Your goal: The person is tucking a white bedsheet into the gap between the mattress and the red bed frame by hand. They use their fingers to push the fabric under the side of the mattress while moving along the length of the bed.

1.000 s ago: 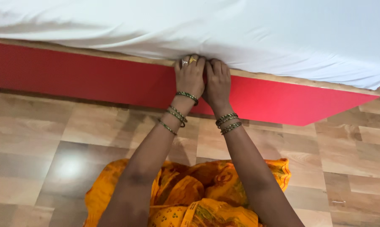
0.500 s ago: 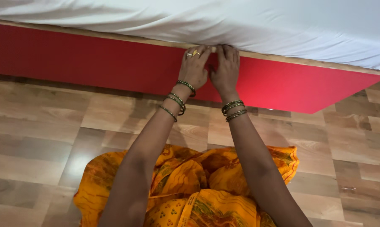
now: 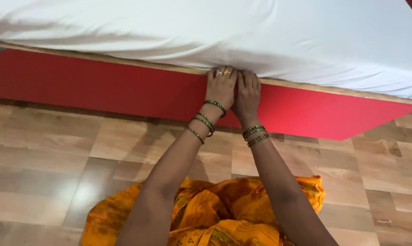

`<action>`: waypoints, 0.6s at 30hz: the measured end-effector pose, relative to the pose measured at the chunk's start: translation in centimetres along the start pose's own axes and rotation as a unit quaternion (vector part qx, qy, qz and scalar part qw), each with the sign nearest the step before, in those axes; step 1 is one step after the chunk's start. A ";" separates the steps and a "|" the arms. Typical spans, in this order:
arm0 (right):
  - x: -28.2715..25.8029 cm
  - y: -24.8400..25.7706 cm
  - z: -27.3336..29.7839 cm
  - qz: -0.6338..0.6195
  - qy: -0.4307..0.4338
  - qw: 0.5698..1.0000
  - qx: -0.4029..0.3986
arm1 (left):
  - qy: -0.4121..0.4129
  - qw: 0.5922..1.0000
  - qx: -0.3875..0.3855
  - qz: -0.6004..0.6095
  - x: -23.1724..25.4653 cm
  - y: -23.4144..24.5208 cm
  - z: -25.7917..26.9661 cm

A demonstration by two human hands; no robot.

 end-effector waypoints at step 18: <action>0.0 2.1 -0.6 -0.098 -0.005 0.991 -0.096 | -0.061 0.995 0.055 0.064 -1.2 0.7 3.1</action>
Point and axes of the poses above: each hand's wrist, its own z-axis away from the middle knuckle, its own y-axis out of the back of the hand, x = y × z, the point moved 4 cm from there along -z, towards the middle knuckle, and after that the axes turned 12 degrees about -y, right-handed, at the moved point
